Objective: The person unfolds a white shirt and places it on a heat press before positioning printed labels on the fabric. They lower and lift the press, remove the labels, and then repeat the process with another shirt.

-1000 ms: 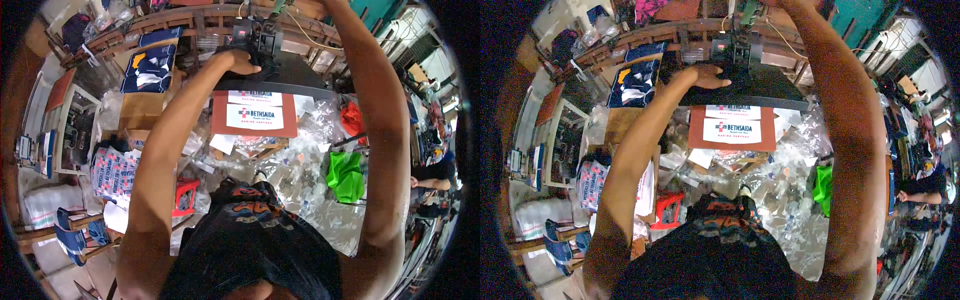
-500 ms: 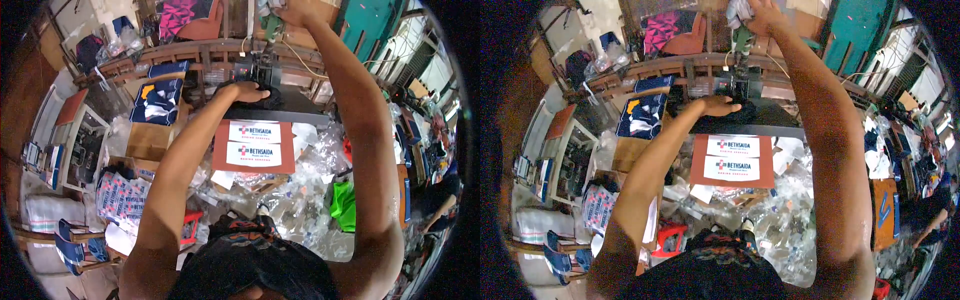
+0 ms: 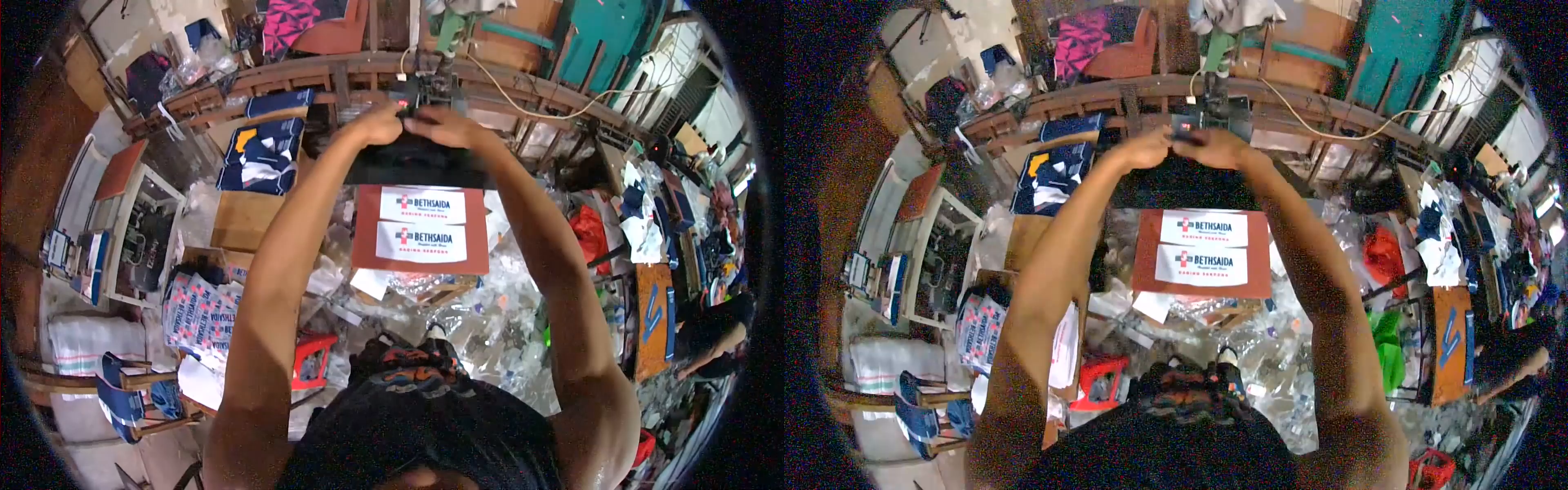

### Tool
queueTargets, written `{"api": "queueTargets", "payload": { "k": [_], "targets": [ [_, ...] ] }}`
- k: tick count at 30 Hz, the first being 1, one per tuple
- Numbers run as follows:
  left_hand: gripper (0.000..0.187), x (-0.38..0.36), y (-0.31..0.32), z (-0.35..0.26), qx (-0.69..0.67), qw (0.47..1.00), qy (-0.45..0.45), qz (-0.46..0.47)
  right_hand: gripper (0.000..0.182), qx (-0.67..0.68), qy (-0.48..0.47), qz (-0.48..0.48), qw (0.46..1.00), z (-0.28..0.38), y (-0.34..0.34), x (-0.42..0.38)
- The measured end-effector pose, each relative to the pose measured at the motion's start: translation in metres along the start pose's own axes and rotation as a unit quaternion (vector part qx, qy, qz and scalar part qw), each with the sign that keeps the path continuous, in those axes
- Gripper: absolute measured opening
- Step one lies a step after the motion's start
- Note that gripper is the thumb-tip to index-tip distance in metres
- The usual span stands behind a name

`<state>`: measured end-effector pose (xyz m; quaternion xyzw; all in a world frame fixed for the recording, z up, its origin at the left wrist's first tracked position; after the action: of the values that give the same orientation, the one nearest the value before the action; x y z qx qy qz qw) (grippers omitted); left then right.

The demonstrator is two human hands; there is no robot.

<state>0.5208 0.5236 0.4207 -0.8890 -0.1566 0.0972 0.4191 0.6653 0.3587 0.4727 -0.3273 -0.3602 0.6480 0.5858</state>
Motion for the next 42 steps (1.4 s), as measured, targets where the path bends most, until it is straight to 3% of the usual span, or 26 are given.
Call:
{"api": "queueTargets", "payload": {
  "k": [2, 3, 5, 6, 7, 9, 11, 13, 15, 20, 21, 22, 25, 26, 27, 29, 30, 32, 33, 34, 35, 37, 38, 39, 41, 42],
  "targets": [
    [0.056, -0.020, -0.009, -0.021, -0.033, 0.999, -0.031, 0.008, 0.048, -0.069, 0.016, 0.037, 0.997, -0.034, 0.016, 0.001],
    [0.057, 0.003, -0.005, 0.013, 0.013, 1.000, -0.008, 0.011, 0.042, -0.040, 0.007, 0.035, 0.999, -0.054, 0.014, 0.012],
    [0.052, -0.034, -0.014, -0.033, 0.107, 0.994, -0.036, 0.009, 0.035, -0.057, 0.047, 0.062, 0.995, -0.049, 0.005, 0.010],
    [0.044, -0.035, -0.014, -0.029, 0.163, 0.986, -0.022, 0.035, 0.037, -0.064, 0.060, -0.018, 0.996, -0.053, 0.010, 0.009],
    [0.039, -0.044, -0.019, -0.050, 0.261, 0.951, -0.059, 0.152, 0.040, -0.070, 0.075, -0.097, 0.990, -0.060, 0.012, 0.011],
    [0.041, -0.051, -0.018, -0.043, 0.212, 0.965, -0.008, 0.153, 0.045, 0.119, 0.076, -0.180, 0.973, -0.108, 0.011, 0.030],
    [0.044, -0.058, -0.015, -0.045, 0.182, 0.975, -0.023, 0.127, 0.041, 0.324, 0.091, -0.274, 0.901, -0.048, -0.016, -0.014],
    [0.047, -0.062, -0.016, -0.052, 0.151, 0.983, -0.038, 0.097, 0.044, 0.627, -0.031, -0.220, 0.747, -0.020, -0.036, -0.058],
    [0.057, -0.062, -0.013, -0.066, 0.137, 0.977, -0.095, 0.136, 0.048, 0.720, -0.107, -0.210, 0.653, 0.005, -0.055, -0.109],
    [0.075, -0.074, -0.017, -0.096, 0.116, 0.969, -0.128, 0.176, 0.042, 0.524, -0.015, -0.501, 0.689, 0.035, -0.024, -0.242],
    [0.078, -0.071, -0.014, -0.090, 0.102, 0.974, -0.100, 0.177, 0.042, 0.473, 0.044, -0.556, 0.682, 0.021, -0.002, -0.268],
    [0.080, -0.060, -0.009, -0.070, 0.095, 0.982, -0.064, 0.150, 0.035, 0.488, -0.014, -0.623, 0.611, 0.031, 0.023, -0.269],
    [0.083, -0.050, -0.011, -0.051, 0.093, 0.984, -0.066, 0.140, 0.032, 0.343, 0.200, -0.642, 0.656, -0.026, 0.126, -0.278],
    [0.083, -0.052, -0.016, -0.052, 0.065, 0.981, -0.060, 0.175, 0.028, 0.130, 0.327, -0.557, 0.752, -0.088, 0.175, -0.288],
    [0.084, -0.038, -0.008, -0.029, 0.050, 0.984, -0.036, 0.167, 0.027, 0.257, 0.299, -0.507, 0.766, -0.063, 0.189, -0.255],
    [0.084, -0.057, -0.002, -0.049, 0.095, 0.990, -0.043, 0.097, 0.032, 0.112, 0.290, -0.420, 0.853, -0.093, 0.258, -0.194],
    [0.084, -0.058, 0.003, -0.052, 0.097, 0.989, -0.040, 0.103, 0.036, 0.106, 0.154, -0.475, 0.860, -0.109, 0.315, -0.157],
    [0.081, -0.059, 0.004, -0.050, 0.104, 0.990, -0.049, 0.085, 0.027, -0.064, 0.242, -0.211, 0.945, -0.062, 0.339, -0.108],
    [0.076, -0.053, 0.007, -0.026, 0.104, 0.993, 0.033, 0.034, 0.027, -0.151, 0.237, -0.084, 0.956, -0.036, 0.350, -0.084],
    [0.073, -0.062, 0.002, -0.041, 0.107, 0.992, 0.000, 0.066, 0.030, -0.225, 0.192, 0.008, 0.955, -0.004, 0.338, -0.079],
    [0.071, -0.072, -0.001, -0.056, 0.108, 0.989, -0.034, 0.099, 0.033, -0.170, 0.131, -0.016, 0.977, 0.001, 0.338, -0.085],
    [0.071, -0.070, -0.006, -0.050, 0.113, 0.989, -0.036, 0.093, 0.035, -0.072, 0.254, 0.033, 0.964, -0.022, 0.333, -0.097],
    [0.071, -0.071, -0.010, -0.047, 0.120, 0.988, -0.040, 0.087, 0.045, -0.057, 0.169, -0.048, 0.983, -0.043, 0.329, -0.118],
    [0.071, -0.072, -0.014, -0.050, 0.122, 0.988, -0.041, 0.083, 0.052, -0.058, 0.247, -0.011, 0.967, -0.036, 0.292, -0.141],
    [0.071, -0.077, -0.017, -0.062, 0.189, 0.973, -0.051, 0.121, 0.038, -0.108, 0.237, -0.069, 0.963, -0.095, 0.286, -0.171],
    [0.071, -0.077, -0.016, -0.064, 0.207, 0.967, -0.058, 0.138, 0.030, -0.012, 0.323, -0.032, 0.946, -0.100, 0.266, -0.179]
  ]
}}
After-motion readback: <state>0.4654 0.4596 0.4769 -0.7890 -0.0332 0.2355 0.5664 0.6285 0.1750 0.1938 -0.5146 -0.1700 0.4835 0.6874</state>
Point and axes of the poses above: each hand's wrist, its own x-axis towards the middle knuckle, its own y-axis out of the palm, z = x × y, the point moved 1 cm from there along x, towards the middle knuckle, and after that the axes turned 11 degrees about z, right-handed, at the moved point
